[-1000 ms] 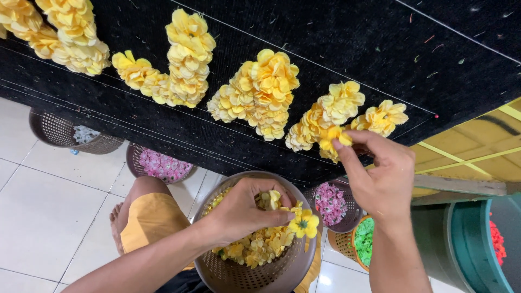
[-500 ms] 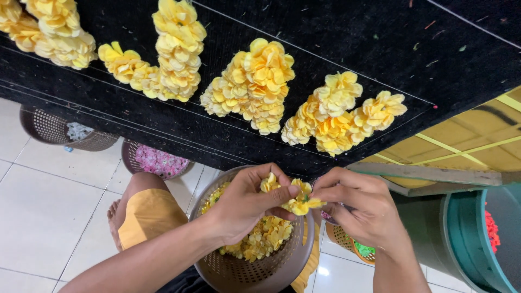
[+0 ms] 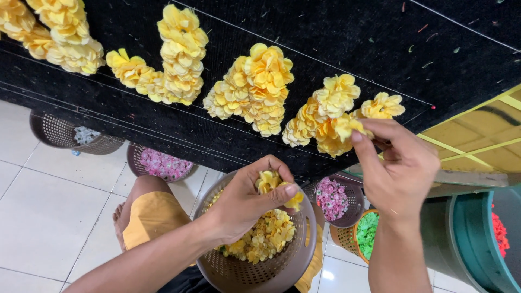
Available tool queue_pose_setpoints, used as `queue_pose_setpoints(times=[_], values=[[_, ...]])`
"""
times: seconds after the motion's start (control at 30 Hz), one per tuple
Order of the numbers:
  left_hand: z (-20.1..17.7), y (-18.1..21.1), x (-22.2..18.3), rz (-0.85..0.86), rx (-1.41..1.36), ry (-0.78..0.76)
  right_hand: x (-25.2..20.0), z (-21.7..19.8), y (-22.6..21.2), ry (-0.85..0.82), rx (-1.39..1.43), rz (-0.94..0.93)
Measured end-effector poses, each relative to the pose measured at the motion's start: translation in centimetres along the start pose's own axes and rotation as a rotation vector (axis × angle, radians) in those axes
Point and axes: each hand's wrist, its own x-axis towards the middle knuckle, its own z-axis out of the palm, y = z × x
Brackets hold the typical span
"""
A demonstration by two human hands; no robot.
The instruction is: The person arranges flower petals on a black surface to form letters by hand, taking petals from a colander on their lap and placing them on the board.
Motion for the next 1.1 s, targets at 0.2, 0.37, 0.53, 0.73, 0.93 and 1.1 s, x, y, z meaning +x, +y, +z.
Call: queue_pose_setpoints(times=[0.2,0.37,0.53,0.73,0.93,1.1], values=[[0.4,1.0,-0.5,-0.145,0.042,0.061,1.2,1.5,-1.2,0.012,-0.099,0.328],[1.2,1.0,-0.6,0.006,0.189,0.076,3.2,2.8,-2.3,0.02,-0.151,0.292],[1.6,1.0,-0.5,0.069,0.271,0.133,-1.5,0.7,-2.4,-0.243,-0.108,0.175],[1.9,-0.7,0.1,-0.061,0.342,0.087,-7.1,-2.1,0.8,-0.191,0.266,0.25],[2.4,-2.7,1.5,-0.282,0.443,0.178,-8.1,-4.0,4.1,-0.053,0.09,0.375],[3.4,-3.5,2.1,-0.109,0.406,0.113,-8.5,-3.7,5.7,-0.01,0.001,0.544]])
